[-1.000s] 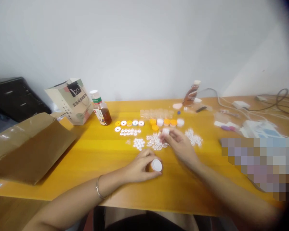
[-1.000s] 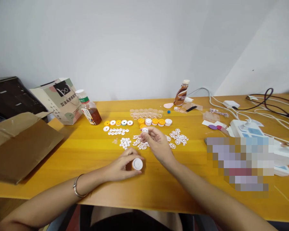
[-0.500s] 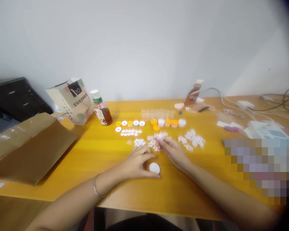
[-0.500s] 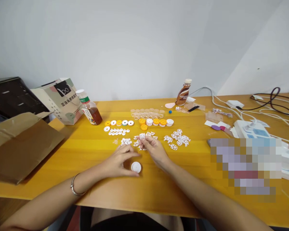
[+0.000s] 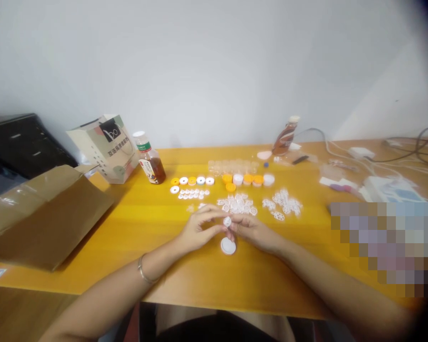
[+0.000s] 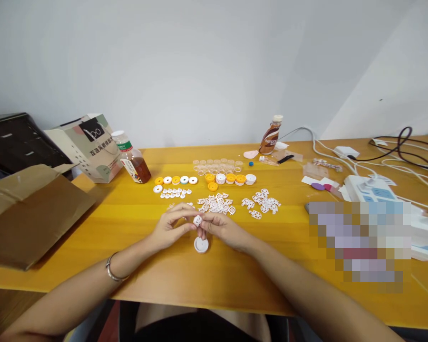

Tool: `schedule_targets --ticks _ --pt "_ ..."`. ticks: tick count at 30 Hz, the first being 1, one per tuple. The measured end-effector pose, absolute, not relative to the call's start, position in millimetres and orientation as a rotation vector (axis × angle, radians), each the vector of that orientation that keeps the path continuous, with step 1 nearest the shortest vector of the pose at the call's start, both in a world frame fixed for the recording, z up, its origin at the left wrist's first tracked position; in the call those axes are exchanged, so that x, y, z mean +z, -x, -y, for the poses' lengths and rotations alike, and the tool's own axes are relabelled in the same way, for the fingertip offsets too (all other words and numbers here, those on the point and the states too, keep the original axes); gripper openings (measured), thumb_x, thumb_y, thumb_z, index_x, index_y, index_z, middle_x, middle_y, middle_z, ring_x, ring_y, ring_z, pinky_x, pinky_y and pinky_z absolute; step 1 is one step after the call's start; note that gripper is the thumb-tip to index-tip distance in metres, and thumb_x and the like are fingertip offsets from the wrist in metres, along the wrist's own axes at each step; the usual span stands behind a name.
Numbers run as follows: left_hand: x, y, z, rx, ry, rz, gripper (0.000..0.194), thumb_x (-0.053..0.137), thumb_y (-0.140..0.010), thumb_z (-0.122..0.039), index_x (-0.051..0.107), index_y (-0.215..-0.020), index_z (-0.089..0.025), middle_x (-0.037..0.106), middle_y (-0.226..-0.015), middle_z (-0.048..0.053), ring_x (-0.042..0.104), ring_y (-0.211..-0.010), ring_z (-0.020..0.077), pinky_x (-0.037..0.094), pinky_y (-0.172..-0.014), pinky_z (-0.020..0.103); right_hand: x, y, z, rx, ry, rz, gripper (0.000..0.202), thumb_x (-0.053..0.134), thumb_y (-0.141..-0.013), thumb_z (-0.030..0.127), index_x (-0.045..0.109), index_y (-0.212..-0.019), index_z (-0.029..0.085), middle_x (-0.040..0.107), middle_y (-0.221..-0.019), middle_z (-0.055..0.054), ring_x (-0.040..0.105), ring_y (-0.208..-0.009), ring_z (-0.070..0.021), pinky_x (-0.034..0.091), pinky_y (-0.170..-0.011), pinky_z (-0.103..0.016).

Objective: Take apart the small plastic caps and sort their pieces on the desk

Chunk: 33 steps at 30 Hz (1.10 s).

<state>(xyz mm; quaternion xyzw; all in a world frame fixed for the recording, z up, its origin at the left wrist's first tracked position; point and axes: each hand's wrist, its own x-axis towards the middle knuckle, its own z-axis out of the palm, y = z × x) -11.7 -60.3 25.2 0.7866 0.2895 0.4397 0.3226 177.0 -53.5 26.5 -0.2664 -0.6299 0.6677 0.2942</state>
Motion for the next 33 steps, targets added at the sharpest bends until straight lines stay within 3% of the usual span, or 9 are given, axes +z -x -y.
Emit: schedule_targets --ticks 5,15,22,33 --pt "21 12 58 1.240 -2.178 -0.814 0.019 0.059 -0.080 -0.025 0.062 -0.098 -0.017 0.061 -0.093 0.008 0.057 -0.089 0.0169 0.048 -0.080 0.033 24 -176 50 1.781 0.804 1.527 0.027 0.065 -0.073 0.041 0.065 -0.082 0.016 0.063 -0.065 0.000 0.056 -0.056 -0.0094 0.047 -0.060 -0.024" --pt "8 11 53 1.251 -2.689 -0.866 0.022 0.052 -0.085 -0.017 0.056 -0.107 -0.015 0.064 -0.097 0.008 0.060 -0.088 0.0155 0.052 -0.077 0.031 25 -174 51 1.642 0.980 1.428 0.028 0.065 -0.070 0.040 0.071 -0.089 0.021 0.070 -0.088 -0.003 0.065 -0.082 -0.0170 0.050 -0.083 -0.037" --pt "2 9 50 1.272 -2.742 -0.832 0.022 0.048 -0.087 -0.019 0.055 -0.107 -0.015 0.064 -0.096 0.009 0.061 -0.088 0.0154 0.054 -0.076 0.030 29 -173 52 1.491 1.035 1.539 0.024 0.064 -0.070 0.038 0.073 -0.084 0.022 0.071 -0.077 -0.002 0.065 -0.077 -0.0193 0.050 -0.082 -0.040" --pt "6 5 52 1.245 -2.869 -0.876 0.016 0.048 -0.087 -0.019 0.057 -0.099 -0.013 0.065 -0.093 0.009 0.062 -0.082 0.0146 0.054 -0.074 0.028 29 -176 51 1.290 1.091 1.772 0.026 0.055 -0.076 0.031 0.071 -0.092 0.021 0.072 -0.085 -0.002 0.065 -0.085 -0.0235 0.050 -0.082 -0.041"
